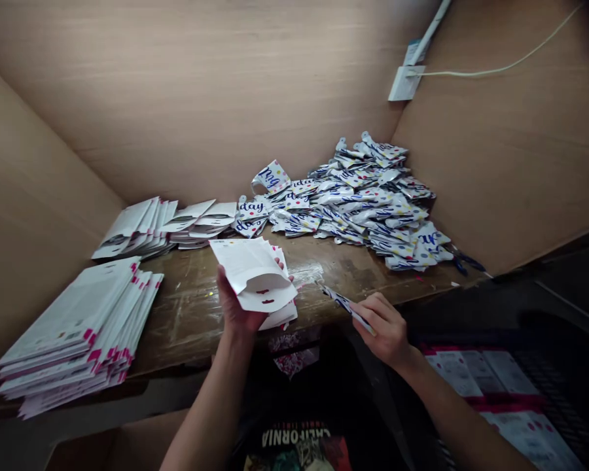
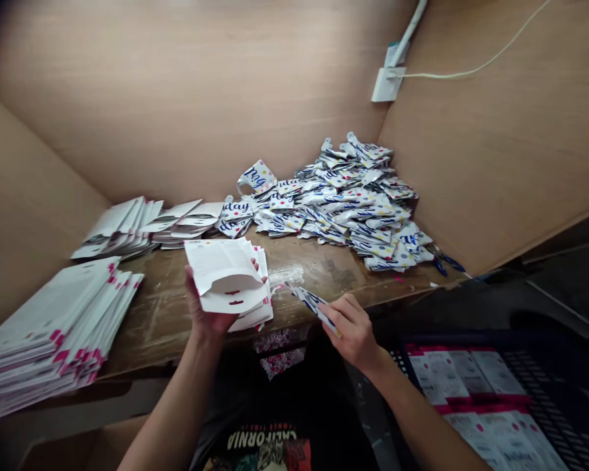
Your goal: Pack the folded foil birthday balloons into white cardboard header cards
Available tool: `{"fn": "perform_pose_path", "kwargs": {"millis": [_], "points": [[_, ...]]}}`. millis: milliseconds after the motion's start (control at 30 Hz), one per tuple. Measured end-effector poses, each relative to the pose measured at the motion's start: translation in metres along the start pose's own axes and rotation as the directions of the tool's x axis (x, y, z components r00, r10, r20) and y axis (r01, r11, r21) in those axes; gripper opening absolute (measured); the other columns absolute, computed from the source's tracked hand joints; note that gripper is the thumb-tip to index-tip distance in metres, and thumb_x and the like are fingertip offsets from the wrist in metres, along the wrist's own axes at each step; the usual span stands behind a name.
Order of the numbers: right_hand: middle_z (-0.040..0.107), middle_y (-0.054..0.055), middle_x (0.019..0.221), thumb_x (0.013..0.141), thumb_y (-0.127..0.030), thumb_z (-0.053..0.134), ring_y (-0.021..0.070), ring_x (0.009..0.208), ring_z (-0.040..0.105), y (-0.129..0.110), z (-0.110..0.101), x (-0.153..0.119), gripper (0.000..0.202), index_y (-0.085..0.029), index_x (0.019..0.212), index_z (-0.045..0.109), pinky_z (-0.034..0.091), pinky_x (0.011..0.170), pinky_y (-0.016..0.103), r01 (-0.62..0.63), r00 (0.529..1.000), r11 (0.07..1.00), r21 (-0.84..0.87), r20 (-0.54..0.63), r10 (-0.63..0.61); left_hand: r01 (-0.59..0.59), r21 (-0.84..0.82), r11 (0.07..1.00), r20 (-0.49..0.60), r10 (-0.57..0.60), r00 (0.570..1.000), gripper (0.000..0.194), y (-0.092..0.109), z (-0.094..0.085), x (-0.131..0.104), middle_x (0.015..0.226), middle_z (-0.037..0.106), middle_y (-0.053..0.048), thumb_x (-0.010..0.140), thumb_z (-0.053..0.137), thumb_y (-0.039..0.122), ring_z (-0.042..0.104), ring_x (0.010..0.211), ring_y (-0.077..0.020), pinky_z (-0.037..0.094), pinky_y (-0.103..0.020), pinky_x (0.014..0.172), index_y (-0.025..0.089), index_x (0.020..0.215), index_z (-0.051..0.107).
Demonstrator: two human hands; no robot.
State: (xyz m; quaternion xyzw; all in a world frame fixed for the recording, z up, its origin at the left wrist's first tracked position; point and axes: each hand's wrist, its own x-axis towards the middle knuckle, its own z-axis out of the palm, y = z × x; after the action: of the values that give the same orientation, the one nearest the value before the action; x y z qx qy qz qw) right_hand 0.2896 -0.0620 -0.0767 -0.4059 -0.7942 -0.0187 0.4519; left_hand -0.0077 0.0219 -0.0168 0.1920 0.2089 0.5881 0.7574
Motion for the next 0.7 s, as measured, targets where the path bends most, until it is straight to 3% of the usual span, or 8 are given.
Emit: {"fn": "perform_pose_path", "kwargs": {"millis": [67, 133, 300, 400, 500, 700], "points": [[0.072, 0.009, 0.097, 0.097, -0.010, 0.061, 0.0250, 0.082, 0.064, -0.026, -0.006, 0.024, 0.045, -0.026, 0.138, 0.066, 0.056, 0.075, 0.044, 0.046, 0.999, 0.998, 0.051, 0.020, -0.047, 0.006, 0.014, 1.000, 0.004, -0.006, 1.000, 0.094, -0.006, 0.005, 0.000, 0.140, 0.070, -0.018, 0.084, 0.058, 0.086, 0.061, 0.135, -0.0441, 0.050, -0.067, 0.110, 0.020, 0.151, 0.059], [0.071, 0.010, 0.096, 0.098, -0.009, 0.056, 0.0254, 0.083, 0.062, -0.051, -0.008, 0.049, 0.042, -0.022, 0.136, 0.067, 0.054, 0.075, 0.044, 0.132, 0.984, 0.990, 0.039, 0.112, -0.136, 0.003, 0.016, 1.000, 0.011, -0.003, 1.000, 0.090, -0.011, 0.009, -0.001, 0.136, 0.072, -0.017, 0.086, 0.059, 0.083, 0.064, 0.130, -0.0429, 0.052, -0.066, 0.108, 0.019, 0.150, 0.060], [0.064, 0.009, 0.081, 0.101, -0.010, 0.055, 0.0240, 0.079, 0.054, -0.093, 0.006, 0.090, 0.019, -0.011, 0.108, 0.073, 0.047, 0.071, 0.040, 0.367, 0.905, 0.929, -0.049, 0.249, -0.345, -0.001, -0.018, 1.000, -0.021, 0.000, 1.000, 0.082, -0.020, 0.008, -0.006, 0.120, 0.077, -0.017, 0.088, 0.065, 0.071, 0.075, 0.108, -0.0381, 0.055, -0.065, 0.105, 0.014, 0.146, 0.061], [0.063, 0.008, 0.081, 0.102, -0.009, 0.056, 0.0234, 0.079, 0.053, -0.097, 0.022, 0.102, 0.017, -0.011, 0.102, 0.073, 0.046, 0.072, 0.039, 0.426, 0.880, 0.903, -0.061, 0.260, -0.398, 0.035, -0.070, 0.997, -0.036, -0.038, 0.999, 0.088, -0.019, 0.005, -0.009, 0.119, 0.077, -0.018, 0.085, 0.065, 0.075, 0.076, 0.105, -0.0394, 0.056, -0.063, 0.104, 0.012, 0.145, 0.061], [0.064, 0.009, 0.083, 0.102, -0.009, 0.055, 0.0248, 0.082, 0.054, -0.093, 0.038, 0.108, 0.018, -0.011, 0.100, 0.073, 0.047, 0.076, 0.040, 0.446, 0.870, 0.892, -0.073, 0.269, -0.413, 0.012, -0.120, 0.993, -0.030, -0.016, 0.999, 0.089, -0.014, 0.004, -0.011, 0.123, 0.076, -0.019, 0.085, 0.067, 0.073, 0.073, 0.115, -0.0407, 0.055, -0.059, 0.107, 0.011, 0.147, 0.059], [0.066, 0.008, 0.084, 0.101, -0.008, 0.056, 0.0242, 0.083, 0.057, -0.093, 0.057, 0.118, 0.018, -0.013, 0.097, 0.073, 0.050, 0.077, 0.038, 0.353, 0.908, 0.926, -0.135, 0.287, -0.304, -0.062, -0.136, 0.989, -0.024, 0.060, 0.998, 0.086, -0.015, 0.004, -0.013, 0.126, 0.076, -0.019, 0.083, 0.068, 0.070, 0.069, 0.123, -0.0426, 0.052, -0.058, 0.110, 0.010, 0.144, 0.062]]}}
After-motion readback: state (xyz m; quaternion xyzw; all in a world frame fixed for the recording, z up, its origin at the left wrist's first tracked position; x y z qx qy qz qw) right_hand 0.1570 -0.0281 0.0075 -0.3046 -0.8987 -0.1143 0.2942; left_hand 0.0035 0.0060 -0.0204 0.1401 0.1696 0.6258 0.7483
